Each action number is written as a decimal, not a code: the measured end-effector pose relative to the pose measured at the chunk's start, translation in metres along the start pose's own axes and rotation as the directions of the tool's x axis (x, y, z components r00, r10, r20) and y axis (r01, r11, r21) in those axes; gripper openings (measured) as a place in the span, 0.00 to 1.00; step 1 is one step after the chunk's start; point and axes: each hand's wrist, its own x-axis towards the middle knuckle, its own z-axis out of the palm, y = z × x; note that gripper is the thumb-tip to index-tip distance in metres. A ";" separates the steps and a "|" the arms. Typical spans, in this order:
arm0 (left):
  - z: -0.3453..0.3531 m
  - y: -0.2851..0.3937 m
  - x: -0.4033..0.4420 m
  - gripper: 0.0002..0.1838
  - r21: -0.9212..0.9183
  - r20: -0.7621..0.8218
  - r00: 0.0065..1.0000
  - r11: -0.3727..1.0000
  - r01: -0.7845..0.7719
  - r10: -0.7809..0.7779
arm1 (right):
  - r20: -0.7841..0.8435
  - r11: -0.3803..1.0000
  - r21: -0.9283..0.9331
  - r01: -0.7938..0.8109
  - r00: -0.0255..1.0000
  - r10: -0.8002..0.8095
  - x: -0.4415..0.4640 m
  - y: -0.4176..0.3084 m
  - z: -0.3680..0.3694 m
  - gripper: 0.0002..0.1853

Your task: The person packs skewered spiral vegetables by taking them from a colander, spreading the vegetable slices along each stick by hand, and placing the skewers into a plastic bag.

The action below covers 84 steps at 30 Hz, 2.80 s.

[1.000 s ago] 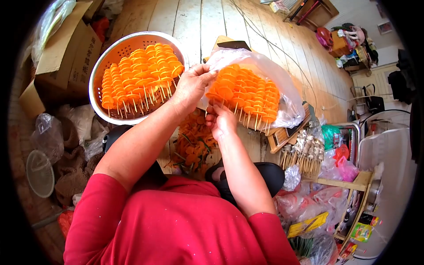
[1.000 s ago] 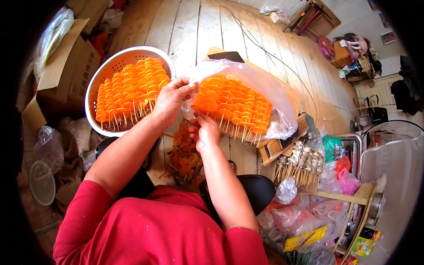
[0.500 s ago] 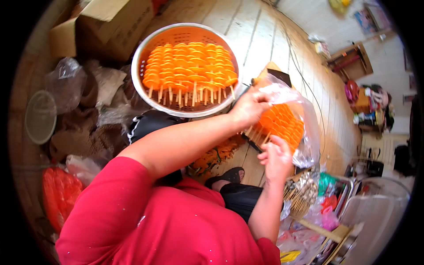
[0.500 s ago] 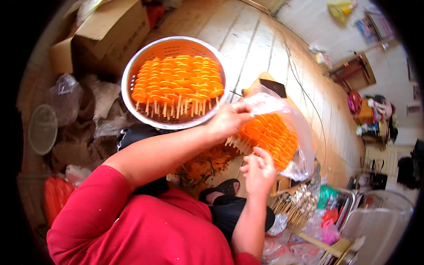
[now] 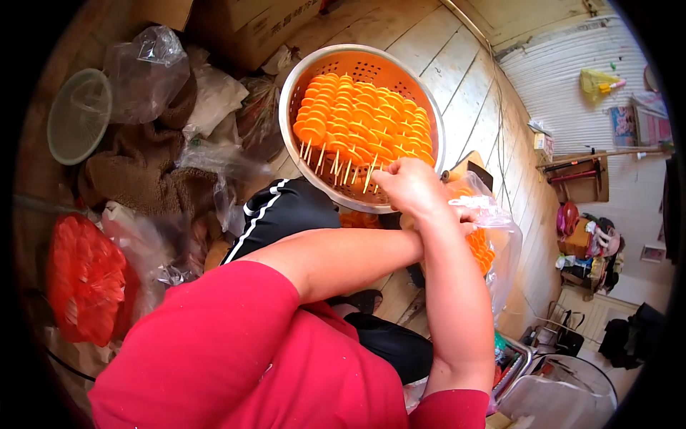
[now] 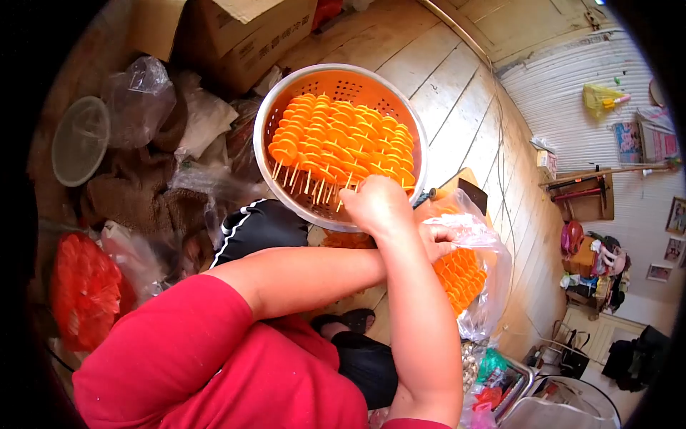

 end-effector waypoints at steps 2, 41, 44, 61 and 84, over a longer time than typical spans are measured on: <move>-0.002 0.020 -0.006 0.09 0.103 -0.096 0.988 0.986 0.133 -0.123 | 0.028 0.996 -0.080 -0.039 0.999 0.042 0.014 -0.007 0.011 0.20; -0.007 0.032 -0.005 0.08 -0.091 -0.088 0.941 0.944 0.318 -0.326 | -0.372 -0.219 0.867 0.447 0.874 0.311 -0.180 0.121 0.086 0.13; -0.007 0.035 -0.004 0.07 -0.147 -0.090 0.933 0.931 0.333 -0.348 | -0.326 -0.246 0.853 0.460 0.838 0.438 -0.206 0.141 0.128 0.13; -0.008 0.056 -0.001 0.04 -0.188 -0.062 0.909 0.900 0.394 -0.411 | -0.226 -0.492 0.780 0.387 0.907 0.356 -0.210 0.149 0.210 0.14; -0.008 0.052 -0.002 0.02 -0.115 -0.036 0.930 0.926 0.359 -0.365 | -0.027 -0.382 0.884 0.271 0.843 0.537 -0.105 0.196 0.157 0.14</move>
